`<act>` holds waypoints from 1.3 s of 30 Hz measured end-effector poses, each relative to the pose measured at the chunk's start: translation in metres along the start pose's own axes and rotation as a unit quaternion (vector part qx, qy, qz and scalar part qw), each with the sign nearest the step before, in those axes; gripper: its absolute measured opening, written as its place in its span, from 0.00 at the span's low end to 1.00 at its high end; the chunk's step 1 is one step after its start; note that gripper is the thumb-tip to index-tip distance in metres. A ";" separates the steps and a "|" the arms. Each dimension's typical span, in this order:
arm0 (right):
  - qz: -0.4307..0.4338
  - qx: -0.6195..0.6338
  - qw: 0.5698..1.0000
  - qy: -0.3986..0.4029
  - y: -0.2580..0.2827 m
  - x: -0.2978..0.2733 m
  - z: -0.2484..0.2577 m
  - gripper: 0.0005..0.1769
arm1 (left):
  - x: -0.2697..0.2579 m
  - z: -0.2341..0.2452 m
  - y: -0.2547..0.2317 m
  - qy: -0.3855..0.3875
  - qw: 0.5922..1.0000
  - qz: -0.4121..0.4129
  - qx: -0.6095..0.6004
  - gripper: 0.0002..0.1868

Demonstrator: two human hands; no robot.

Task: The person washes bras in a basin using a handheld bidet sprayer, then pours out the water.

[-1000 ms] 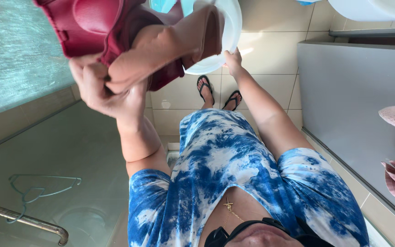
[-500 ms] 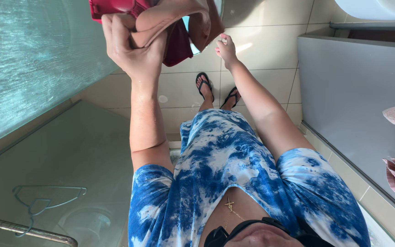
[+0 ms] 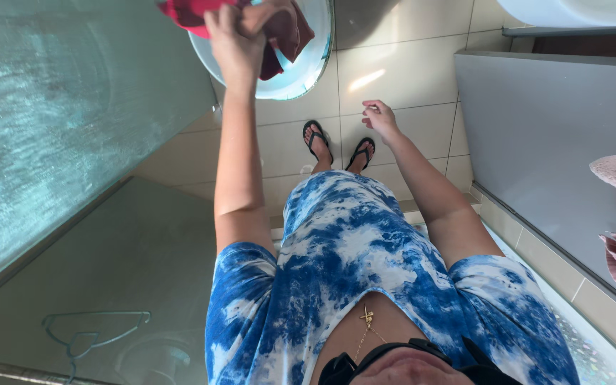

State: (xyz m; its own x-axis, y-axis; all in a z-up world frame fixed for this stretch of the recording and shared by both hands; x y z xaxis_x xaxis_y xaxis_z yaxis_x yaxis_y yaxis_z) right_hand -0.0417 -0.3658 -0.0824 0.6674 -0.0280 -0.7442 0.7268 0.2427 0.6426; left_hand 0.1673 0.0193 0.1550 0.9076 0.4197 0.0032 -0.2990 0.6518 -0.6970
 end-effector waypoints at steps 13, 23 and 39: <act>0.163 0.012 0.986 0.016 0.108 -0.001 0.036 0.16 | -0.086 -0.071 0.051 0.239 0.969 0.022 -0.053 0.24; 0.441 -0.219 0.870 0.010 0.283 0.060 0.055 0.12 | -0.092 -0.130 0.108 0.195 0.970 0.103 0.106 0.30; 0.538 -0.210 0.813 0.072 0.536 0.126 0.104 0.02 | -0.077 -0.297 0.062 0.440 0.839 0.176 0.267 0.62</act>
State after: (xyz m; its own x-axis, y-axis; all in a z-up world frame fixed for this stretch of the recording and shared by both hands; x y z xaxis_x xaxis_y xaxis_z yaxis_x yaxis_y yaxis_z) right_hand 0.4486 -0.3403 0.1870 0.8324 0.5263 0.1734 -0.4044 0.3629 0.8395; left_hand 0.1665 -0.1601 -0.1010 0.5307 0.1703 -0.8303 -0.4705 0.8740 -0.1215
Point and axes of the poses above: each hand's wrist, its own x-axis towards the middle knuckle, its own z-axis out of the back of the hand, y = z × x, the point moved 7 cm from there along x, towards the middle knuckle, and after that the axes turned 11 degrees about z, right-handed, at the moved point
